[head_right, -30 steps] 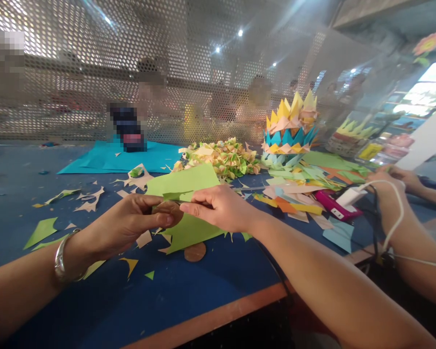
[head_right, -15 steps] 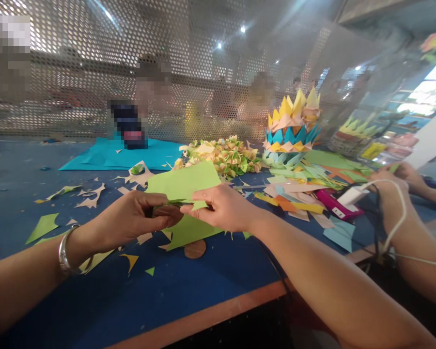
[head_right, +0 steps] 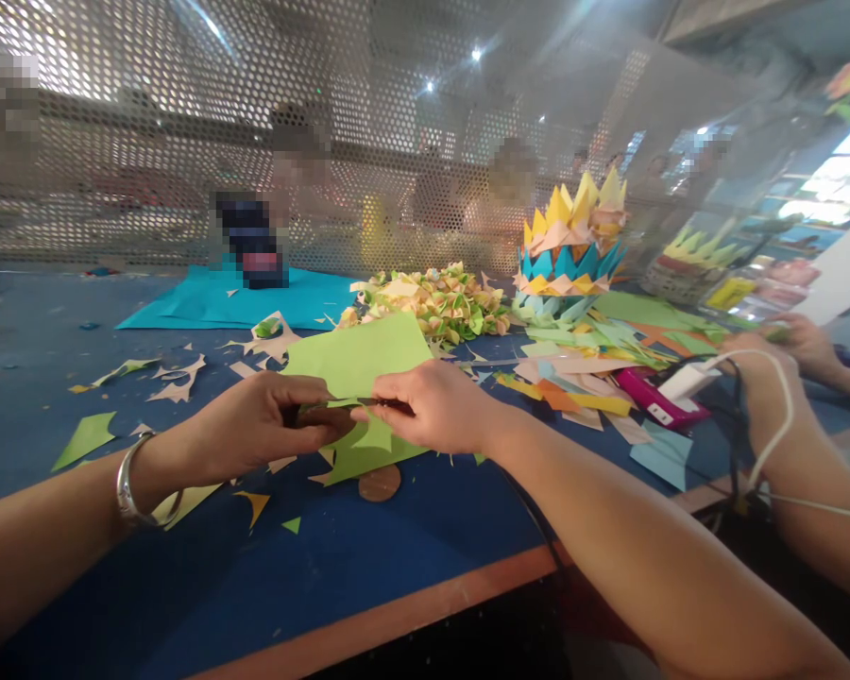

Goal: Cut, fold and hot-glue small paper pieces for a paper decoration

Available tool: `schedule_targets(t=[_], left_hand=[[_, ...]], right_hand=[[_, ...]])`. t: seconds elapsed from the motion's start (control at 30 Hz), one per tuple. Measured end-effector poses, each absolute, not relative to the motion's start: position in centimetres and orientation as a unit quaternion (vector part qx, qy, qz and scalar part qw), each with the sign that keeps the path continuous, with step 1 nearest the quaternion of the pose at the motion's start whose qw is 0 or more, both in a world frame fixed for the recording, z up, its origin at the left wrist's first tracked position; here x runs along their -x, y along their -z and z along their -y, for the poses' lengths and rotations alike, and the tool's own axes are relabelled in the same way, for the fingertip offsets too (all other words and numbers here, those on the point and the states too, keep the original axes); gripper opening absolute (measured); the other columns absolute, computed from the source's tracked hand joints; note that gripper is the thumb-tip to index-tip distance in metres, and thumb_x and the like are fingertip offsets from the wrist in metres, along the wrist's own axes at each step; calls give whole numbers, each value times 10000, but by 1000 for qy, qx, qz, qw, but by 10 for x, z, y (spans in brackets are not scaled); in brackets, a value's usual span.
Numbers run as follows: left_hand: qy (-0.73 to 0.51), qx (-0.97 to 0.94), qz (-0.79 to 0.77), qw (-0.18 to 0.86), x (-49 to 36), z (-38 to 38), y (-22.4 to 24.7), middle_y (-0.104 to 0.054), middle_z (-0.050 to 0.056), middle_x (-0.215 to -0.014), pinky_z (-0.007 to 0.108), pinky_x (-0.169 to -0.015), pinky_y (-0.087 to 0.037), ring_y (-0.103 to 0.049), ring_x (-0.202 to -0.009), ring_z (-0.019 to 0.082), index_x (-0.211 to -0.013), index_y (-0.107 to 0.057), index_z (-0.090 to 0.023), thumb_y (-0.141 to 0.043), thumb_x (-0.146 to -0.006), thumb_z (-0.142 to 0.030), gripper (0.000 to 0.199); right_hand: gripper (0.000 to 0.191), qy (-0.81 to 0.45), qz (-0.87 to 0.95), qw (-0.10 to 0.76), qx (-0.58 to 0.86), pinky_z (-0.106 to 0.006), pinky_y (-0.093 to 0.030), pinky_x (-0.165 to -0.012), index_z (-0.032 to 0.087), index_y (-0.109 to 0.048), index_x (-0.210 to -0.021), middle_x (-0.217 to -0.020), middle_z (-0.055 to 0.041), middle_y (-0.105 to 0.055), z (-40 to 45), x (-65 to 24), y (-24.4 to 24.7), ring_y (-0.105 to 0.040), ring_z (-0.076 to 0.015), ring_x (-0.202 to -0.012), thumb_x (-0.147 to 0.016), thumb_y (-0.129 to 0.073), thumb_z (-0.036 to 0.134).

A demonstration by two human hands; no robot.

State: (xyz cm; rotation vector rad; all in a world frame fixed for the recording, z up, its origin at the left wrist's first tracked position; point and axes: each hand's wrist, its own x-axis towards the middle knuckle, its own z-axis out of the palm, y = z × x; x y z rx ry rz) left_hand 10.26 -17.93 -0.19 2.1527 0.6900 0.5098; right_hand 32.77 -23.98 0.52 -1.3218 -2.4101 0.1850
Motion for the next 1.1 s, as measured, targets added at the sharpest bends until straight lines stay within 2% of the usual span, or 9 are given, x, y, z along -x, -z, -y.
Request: schedule_targets(t=[0.1,0.27,0.43,0.57,0.73,0.83,0.93,1.1], left_hand=[[-187,-851,-277,404,-103,179,1,-484,-44,-557,214,-477,-328,-431,-526,100,-651,-658,-176,-640,-751,-281,146],[-187,-842,-278,422,-103,178,3,-360,-69,-541,219,-466,-282,-345,-499,84,-563,-501,-187,-647,-758,-297,268],[-170,-848,-275,419,-102,179,0,-354,-70,-543,215,-466,-267,-331,-519,88,-566,-481,-191,-642,-756,-290,268],[-168,-849,-268,424,-102,179,0,-355,-70,-544,215,-461,-250,-306,-520,87,-586,-491,-186,-631,-782,-331,282],[-175,-845,-269,428,-103,177,2,-265,-86,-543,215,-464,-236,-246,-517,79,-553,-378,-201,-649,-761,-328,365],[-177,-838,-277,436,-103,177,1,-351,-72,-552,222,-494,-306,-331,-531,90,-574,-436,-200,-622,-728,-281,255],[-187,-826,-282,451,-103,178,-1,-468,-42,-606,246,-565,-402,-453,-601,121,-616,-516,-199,-603,-713,-259,144],[-245,-794,-279,481,-105,180,0,-479,-58,-654,269,-663,-464,-477,-643,114,-710,-532,-194,-677,-704,-246,154]], right_hand=[[347,-54,859,191,471,-263,-254,-514,180,-533,-669,-551,38,-443,240,-327,-4,-379,-79,-488,-966,-516,360],[300,-52,859,184,474,-265,-261,-527,180,-536,-697,-579,24,-490,240,-326,-5,-398,-84,-506,-950,-507,339],[257,-62,856,175,482,-260,-257,-515,194,-480,-675,-551,33,-449,241,-325,-7,-385,-83,-491,-910,-504,296],[296,-48,860,181,475,-271,-251,-519,194,-491,-673,-549,31,-436,241,-325,-5,-355,-86,-490,-940,-483,322],[319,-64,857,213,465,-272,-247,-525,190,-489,-669,-561,38,-422,240,-325,-4,-362,-81,-501,-958,-503,325],[428,-106,837,253,474,-262,-231,-499,196,-423,-627,-530,62,-342,241,-323,-6,-325,-71,-477,-972,-519,431],[443,-153,804,290,496,-253,-229,-489,198,-440,-646,-541,71,-326,241,-321,-8,-314,-72,-491,-951,-560,495],[407,-244,761,334,499,-252,-214,-482,191,-499,-701,-577,77,-327,239,-319,-5,-308,-77,-521,-889,-646,520]])
